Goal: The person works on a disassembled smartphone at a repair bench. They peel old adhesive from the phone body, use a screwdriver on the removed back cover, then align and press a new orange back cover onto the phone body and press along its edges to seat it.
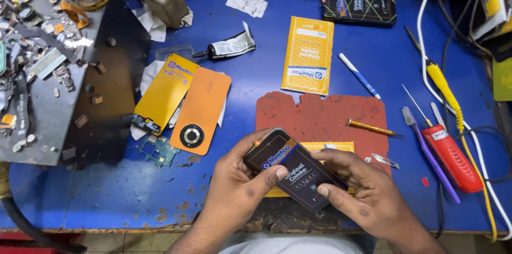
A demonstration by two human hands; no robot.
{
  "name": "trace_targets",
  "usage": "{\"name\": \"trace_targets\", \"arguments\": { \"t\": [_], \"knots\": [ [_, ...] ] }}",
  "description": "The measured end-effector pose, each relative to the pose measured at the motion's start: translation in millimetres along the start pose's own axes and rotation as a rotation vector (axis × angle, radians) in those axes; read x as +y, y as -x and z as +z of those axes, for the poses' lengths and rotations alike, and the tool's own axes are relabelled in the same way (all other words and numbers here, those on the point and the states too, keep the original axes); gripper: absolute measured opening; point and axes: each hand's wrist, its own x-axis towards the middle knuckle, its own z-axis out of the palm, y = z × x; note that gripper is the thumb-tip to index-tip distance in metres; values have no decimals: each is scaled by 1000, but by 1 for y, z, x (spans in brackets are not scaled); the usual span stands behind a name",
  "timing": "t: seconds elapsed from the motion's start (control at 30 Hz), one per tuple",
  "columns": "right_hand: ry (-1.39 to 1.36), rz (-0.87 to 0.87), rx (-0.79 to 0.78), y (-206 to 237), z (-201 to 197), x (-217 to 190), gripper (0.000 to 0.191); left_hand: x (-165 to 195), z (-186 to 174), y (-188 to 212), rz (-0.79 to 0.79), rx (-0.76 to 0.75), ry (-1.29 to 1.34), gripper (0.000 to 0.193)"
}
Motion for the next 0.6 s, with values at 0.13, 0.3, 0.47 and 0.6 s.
{"name": "trace_targets", "arguments": {
  "t": [0.13,0.3,0.47,0.6],
  "knots": [
    [-53,-12,17,-1,1,6,54,3,0,-2,38,-20,20,57],
    [-75,-54,111,-5,4,8,62,6,3,-8,104,-23,9,57],
    [-119,-61,158,-5,10,9,67,4,5,-13,96,16,14,51],
    [-110,-48,175,-5,13,10,62,2,5,-14,106,26,-49,50]
  ]
}}
